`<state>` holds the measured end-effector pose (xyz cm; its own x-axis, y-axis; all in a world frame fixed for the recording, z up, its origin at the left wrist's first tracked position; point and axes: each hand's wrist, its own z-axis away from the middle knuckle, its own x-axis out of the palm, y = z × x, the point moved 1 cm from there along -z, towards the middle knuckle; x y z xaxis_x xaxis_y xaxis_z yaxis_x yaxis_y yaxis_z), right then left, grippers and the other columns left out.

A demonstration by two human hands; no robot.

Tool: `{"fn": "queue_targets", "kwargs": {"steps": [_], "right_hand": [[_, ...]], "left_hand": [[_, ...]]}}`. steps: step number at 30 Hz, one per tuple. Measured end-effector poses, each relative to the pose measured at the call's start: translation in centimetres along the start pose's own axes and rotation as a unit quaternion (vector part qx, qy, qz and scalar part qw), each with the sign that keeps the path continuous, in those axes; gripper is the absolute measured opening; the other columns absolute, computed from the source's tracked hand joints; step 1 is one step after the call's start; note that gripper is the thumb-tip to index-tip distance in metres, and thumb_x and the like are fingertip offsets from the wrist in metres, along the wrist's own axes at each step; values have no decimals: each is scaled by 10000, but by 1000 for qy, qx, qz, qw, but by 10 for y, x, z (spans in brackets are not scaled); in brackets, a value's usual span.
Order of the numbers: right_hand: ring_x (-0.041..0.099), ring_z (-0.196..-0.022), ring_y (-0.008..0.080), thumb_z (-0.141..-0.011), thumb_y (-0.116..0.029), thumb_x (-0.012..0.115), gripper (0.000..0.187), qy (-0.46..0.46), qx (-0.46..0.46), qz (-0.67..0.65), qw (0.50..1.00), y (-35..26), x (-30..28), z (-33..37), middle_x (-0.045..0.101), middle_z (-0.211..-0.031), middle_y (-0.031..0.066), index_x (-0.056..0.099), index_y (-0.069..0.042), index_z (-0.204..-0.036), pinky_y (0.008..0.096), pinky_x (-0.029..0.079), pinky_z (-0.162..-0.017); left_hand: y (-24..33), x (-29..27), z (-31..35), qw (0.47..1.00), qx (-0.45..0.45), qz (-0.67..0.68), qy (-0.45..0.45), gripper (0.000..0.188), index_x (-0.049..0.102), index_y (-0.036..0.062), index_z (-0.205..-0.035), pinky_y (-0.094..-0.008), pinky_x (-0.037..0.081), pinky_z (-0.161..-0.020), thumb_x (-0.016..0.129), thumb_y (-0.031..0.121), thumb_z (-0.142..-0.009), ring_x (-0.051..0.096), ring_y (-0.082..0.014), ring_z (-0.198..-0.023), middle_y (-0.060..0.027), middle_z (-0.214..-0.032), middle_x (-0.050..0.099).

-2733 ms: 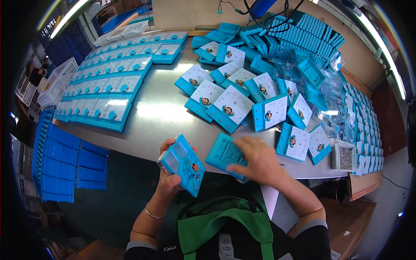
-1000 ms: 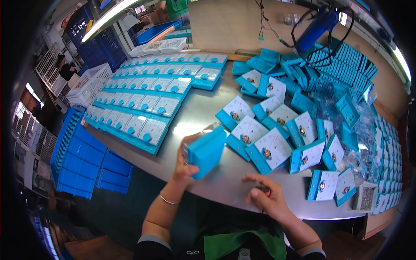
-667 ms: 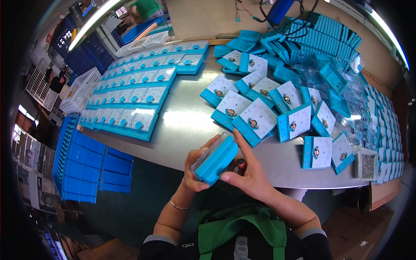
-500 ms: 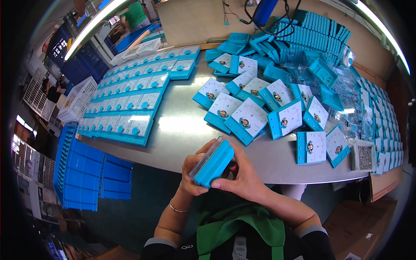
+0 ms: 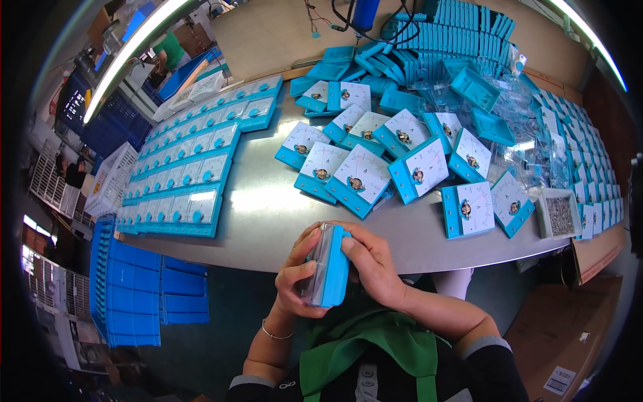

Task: Assembling analog panel meters by attaching components and covers.

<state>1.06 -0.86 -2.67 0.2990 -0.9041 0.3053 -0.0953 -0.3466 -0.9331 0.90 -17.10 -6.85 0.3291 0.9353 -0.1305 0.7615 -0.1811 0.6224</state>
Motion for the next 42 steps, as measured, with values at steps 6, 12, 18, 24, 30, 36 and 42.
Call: {"fn": "queue_targets", "kwargs": {"steps": [6,12,18,24,30,36,42], "right_hand": [[514,-549,70,-950,-252,402,359,21,186,-205,961,17,-32,-24,630,-945,78,560,14,-1131,196,366,-414],[504,-547,59,-916,-216,515,224,27,32,-4,999,7,-16,-12,627,-881,52,608,-49,-1033,190,358,-420],[433,-425,64,-902,-163,538,182,37,196,-156,967,26,-43,-30,637,-765,86,599,5,-938,191,295,-352],[470,-472,51,-896,-124,538,175,-39,214,-46,975,44,-53,-8,649,-814,97,593,11,-992,183,334,-380],[478,-508,41,-904,-124,545,143,-82,206,19,975,47,-48,-13,636,-781,65,574,16,-914,178,345,-417],[484,-500,69,-902,-110,543,138,-88,200,-47,975,46,-57,-5,616,-786,120,555,26,-884,191,354,-419],[495,-584,72,-876,-94,524,116,-98,278,-41,955,38,-65,-7,626,-875,87,564,6,-919,195,389,-523]], "left_hand": [[-6,2,7,998,-29,44,19,749,443,179,-1282,-559,268,-1030,757,162,-602,320,-461,-1278,-232,-1388,353],[3,-4,4,998,-50,31,24,745,445,149,-1274,-538,269,-1035,755,128,-597,316,-454,-1285,-276,-1369,351],[7,-58,-16,977,-51,-209,7,681,511,116,-1217,-542,310,-1005,762,150,-585,376,-419,-1253,-230,-1339,406],[-88,-151,-35,709,-293,-641,-1,614,517,82,-1217,-620,269,-984,708,217,-649,338,-390,-1264,-137,-1309,412],[-166,-200,-89,667,-283,-689,11,657,405,71,-1321,-664,191,-989,657,297,-758,240,-380,-1319,-160,-1358,361],[-155,-143,-124,778,-328,-535,-30,386,580,-17,-1018,-402,516,-643,605,324,-839,634,-288,-787,-165,-953,623],[-128,-141,-74,851,-463,-11,248,388,423,-24,-1116,-316,551,-518,614,175,-842,631,-192,-726,-146,-951,589]]}}
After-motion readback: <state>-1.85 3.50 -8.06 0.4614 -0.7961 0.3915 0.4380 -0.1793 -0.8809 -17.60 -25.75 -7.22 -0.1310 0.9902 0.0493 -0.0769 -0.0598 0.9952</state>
